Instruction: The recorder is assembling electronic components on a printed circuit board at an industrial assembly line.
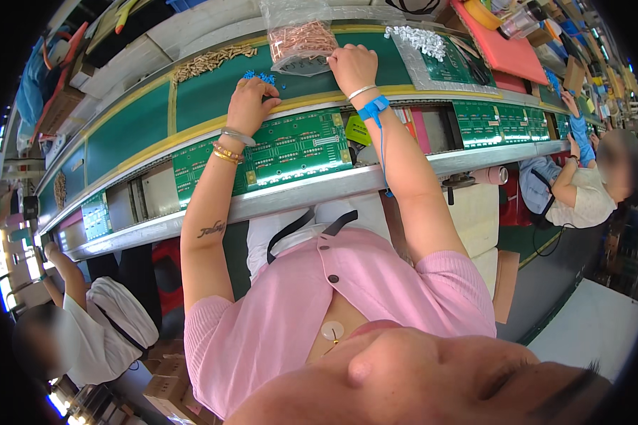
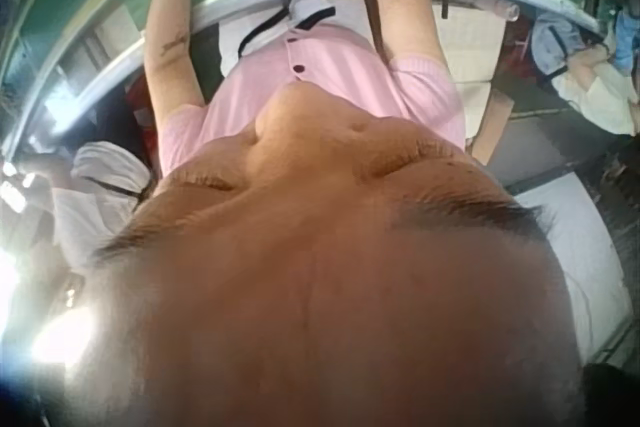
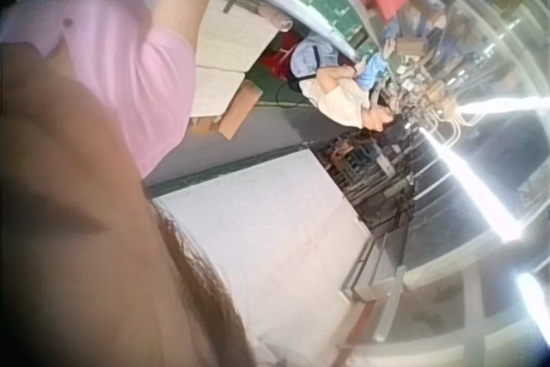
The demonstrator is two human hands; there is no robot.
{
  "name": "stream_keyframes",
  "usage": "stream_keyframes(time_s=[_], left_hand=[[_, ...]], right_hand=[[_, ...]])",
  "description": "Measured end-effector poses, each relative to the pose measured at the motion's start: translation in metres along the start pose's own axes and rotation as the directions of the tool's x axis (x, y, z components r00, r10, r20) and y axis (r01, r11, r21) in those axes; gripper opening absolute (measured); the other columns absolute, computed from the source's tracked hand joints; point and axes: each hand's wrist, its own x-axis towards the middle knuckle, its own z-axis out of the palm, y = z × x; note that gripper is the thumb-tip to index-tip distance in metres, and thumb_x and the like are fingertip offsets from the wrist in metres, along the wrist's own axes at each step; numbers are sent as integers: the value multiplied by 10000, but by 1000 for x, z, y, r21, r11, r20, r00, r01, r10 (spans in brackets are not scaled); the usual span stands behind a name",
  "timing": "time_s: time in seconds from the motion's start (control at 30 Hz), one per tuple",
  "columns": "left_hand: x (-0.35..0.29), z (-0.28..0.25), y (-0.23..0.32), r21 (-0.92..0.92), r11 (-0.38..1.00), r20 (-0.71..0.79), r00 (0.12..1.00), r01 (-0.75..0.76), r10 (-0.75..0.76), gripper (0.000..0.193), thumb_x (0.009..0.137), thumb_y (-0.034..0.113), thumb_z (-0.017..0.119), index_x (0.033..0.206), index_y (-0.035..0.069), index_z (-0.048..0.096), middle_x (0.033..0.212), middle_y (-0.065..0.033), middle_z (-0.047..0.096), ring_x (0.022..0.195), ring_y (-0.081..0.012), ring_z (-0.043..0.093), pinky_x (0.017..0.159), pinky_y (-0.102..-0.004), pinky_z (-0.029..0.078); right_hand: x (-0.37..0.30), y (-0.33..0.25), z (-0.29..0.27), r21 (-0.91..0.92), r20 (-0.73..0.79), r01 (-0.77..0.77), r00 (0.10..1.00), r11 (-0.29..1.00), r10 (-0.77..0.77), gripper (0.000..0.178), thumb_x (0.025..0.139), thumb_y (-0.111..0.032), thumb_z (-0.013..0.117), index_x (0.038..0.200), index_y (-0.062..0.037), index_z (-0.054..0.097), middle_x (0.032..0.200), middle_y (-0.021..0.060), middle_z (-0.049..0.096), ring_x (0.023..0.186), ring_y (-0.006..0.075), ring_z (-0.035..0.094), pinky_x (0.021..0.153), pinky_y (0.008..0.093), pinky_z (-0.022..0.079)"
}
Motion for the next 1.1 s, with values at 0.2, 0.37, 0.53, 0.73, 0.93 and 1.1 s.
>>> stream_keyframes(time_s=[0.2,0.37,0.53,0.73,0.93,1.1], left_hand=[[1,-4,1,-12,1000,109,994,21,-20,96,657,133,698,724,89,645,772,-59,564,826,-260,514,717,-366,446],[-2,-7,6,-83,996,16,1000,-12,14,62,702,121,664,725,73,632,742,-59,594,790,-247,543,699,-359,453],[3,-17,9,-161,981,-21,994,106,-111,72,737,126,646,788,76,657,733,-63,617,774,-243,559,689,-352,458],[1,-17,6,-117,993,-72,997,-13,5,97,746,116,637,827,92,683,756,-59,620,774,-250,553,683,-347,458],[2,-22,9,-124,992,-97,995,-9,-3,89,738,103,639,814,90,683,780,-59,617,786,-253,545,689,-351,456],[4,-19,6,-85,994,-89,994,-72,64,85,716,87,649,795,89,680,786,-58,620,800,-254,548,702,-350,457]], right_hand=[[2,-11,7,-160,-70,-1,998,987,-10,160,726,-281,648,676,-129,660,716,34,599,766,226,563,678,390,404],[1,-3,9,-78,23,-2,1000,997,4,112,706,-220,640,666,-118,662,724,47,608,774,233,570,698,391,403],[1,1,6,-90,-40,-13,999,996,9,67,695,-191,619,665,-151,664,708,32,604,751,231,569,682,399,400],[4,-1,-6,183,-17,119,993,976,-118,112,725,-241,618,701,-137,655,717,31,600,721,242,563,633,389,421],[41,17,6,463,-143,-78,977,883,161,274,781,-357,573,819,-99,656,769,71,634,790,281,588,657,420,462],[91,52,66,481,293,-328,934,813,203,522,764,-526,545,846,-24,666,830,164,648,787,329,609,657,400,471]])
